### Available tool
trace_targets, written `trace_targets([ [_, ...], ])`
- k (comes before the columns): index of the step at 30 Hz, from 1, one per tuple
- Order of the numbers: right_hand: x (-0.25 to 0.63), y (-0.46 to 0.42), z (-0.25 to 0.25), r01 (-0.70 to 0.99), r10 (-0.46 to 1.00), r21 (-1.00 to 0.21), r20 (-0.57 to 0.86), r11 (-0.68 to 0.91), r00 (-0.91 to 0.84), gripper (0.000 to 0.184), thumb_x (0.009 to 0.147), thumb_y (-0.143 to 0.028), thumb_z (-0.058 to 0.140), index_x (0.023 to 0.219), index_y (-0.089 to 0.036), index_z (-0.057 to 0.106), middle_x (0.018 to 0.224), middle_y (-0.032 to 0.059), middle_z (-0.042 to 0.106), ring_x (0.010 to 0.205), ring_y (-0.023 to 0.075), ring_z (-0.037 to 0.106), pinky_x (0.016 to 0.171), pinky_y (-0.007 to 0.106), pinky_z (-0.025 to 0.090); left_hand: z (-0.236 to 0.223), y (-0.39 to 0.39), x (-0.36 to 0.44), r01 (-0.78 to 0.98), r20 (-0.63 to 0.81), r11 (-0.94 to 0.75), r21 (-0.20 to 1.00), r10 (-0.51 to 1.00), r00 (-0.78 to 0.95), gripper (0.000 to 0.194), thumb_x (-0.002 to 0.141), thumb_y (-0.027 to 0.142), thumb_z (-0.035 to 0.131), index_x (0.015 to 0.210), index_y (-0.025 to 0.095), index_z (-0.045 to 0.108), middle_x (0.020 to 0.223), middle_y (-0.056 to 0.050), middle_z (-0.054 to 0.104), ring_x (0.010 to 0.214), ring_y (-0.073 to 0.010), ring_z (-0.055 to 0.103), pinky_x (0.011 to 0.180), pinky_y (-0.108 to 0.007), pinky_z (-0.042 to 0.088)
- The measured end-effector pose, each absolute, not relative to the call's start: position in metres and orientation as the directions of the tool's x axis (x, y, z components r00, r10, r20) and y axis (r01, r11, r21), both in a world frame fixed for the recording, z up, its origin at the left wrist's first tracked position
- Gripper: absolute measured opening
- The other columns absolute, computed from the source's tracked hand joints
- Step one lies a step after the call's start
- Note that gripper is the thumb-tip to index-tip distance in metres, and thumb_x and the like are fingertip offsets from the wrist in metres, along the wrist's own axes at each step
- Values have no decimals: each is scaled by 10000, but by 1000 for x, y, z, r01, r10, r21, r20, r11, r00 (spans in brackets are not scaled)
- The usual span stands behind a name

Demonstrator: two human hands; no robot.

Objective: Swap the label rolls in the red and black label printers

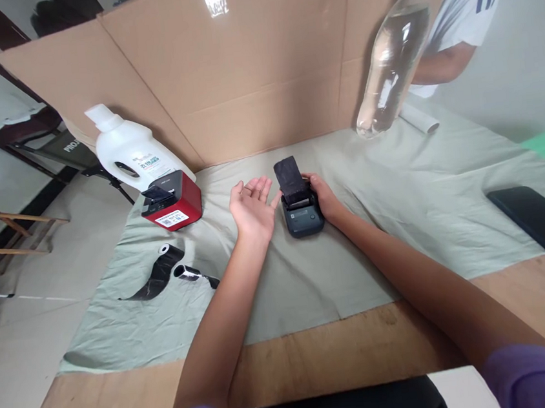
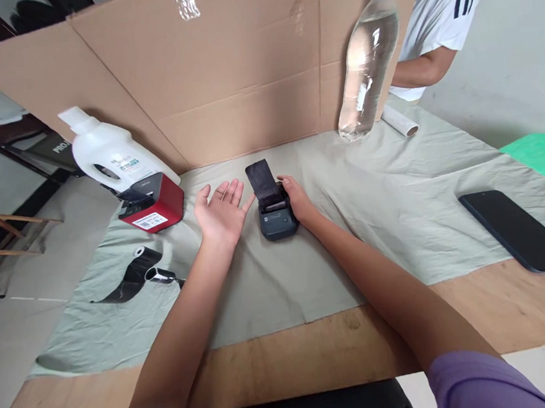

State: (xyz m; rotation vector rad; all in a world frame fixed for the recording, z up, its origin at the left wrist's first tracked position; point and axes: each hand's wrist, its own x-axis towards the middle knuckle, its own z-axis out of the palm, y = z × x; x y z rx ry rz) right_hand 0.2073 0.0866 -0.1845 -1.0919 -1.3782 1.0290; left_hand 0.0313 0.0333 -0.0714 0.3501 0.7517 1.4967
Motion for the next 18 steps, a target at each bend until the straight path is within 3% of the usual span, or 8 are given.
trace_targets([
  [3,208,87,-183,43,965,-964,262,261,-3,456,892,-486,440,1254,-242,571,1335,70,650,1284,250,566,1163,430,396,-75,39,33,-775,-157,35,631,984,-83,278,927,444,486,866,199,601,1186,-118,686,1293,-256,599,1100,-483,474],
  [6,207,85,-176,72,964,-962,264,263,1,473,814,-372,486,1250,-219,584,1340,80,651,1291,255,556,1177,437,372,-80,43,34,-761,-97,21,648,994,-55,282,922,457,492,881,207,616,1194,-108,702,1291,-254,614,1090,-445,490],
  [13,206,82,-169,85,970,-967,243,240,27,479,846,-412,470,1257,-219,623,1392,68,649,1341,237,530,1199,414,342,-82,37,38,-671,20,-57,739,998,-62,259,899,445,524,895,209,629,1269,-111,683,1359,-265,560,1081,-426,491],
  [18,206,83,-169,24,974,-974,224,223,34,444,841,-437,511,1203,-225,656,1370,64,664,1315,241,552,1173,405,362,-78,31,41,-604,21,-63,794,997,-77,265,892,449,499,890,214,621,1330,-108,652,1397,-288,516,1043,-462,513],
])
